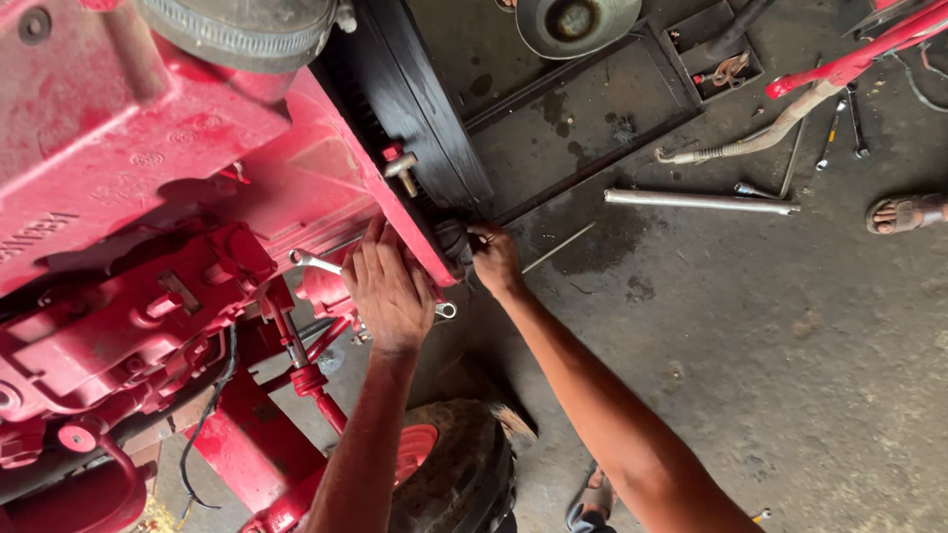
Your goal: The person wipes a red tractor engine and a black pulley with a dark cloth. The person repeatedly rubs the cloth over the engine casing and the pulley surface to remove dirt or oil.
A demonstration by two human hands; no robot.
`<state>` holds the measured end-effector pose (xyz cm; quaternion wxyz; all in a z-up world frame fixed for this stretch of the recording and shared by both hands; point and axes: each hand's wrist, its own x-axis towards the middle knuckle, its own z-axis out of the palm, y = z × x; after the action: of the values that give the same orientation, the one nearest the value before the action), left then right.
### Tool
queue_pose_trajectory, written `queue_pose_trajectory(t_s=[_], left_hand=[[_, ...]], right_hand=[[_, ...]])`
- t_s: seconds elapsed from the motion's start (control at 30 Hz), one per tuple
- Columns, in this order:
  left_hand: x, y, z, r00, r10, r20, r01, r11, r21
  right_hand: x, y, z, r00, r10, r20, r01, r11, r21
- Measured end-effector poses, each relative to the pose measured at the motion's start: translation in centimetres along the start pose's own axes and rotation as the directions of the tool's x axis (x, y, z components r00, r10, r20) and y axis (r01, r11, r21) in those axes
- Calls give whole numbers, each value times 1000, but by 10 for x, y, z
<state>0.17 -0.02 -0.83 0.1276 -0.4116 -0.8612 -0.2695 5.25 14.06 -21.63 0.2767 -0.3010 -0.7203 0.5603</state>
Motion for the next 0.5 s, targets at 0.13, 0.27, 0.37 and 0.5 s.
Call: queue_pose_trajectory(t_s=[0.13, 0.27, 0.37, 0.5], left_hand=[[0, 0, 0, 1000, -4, 3, 4, 1000, 13], [0, 0, -1, 1000, -13, 6, 12, 999, 44], [0, 2, -3, 1000, 7, -11, -7, 1000, 6], [2, 3, -7, 999, 14, -30, -14, 1000, 13]], right_hand=[[-2, 37, -3, 959, 117, 257, -24, 941, -337], [-17, 60, -32, 968, -121, 219, 185, 936, -299], [-38, 51, -67, 959, 262, 112, -266, 964, 21], [-68, -5, -116, 741, 637, 212, -643, 582, 497]])
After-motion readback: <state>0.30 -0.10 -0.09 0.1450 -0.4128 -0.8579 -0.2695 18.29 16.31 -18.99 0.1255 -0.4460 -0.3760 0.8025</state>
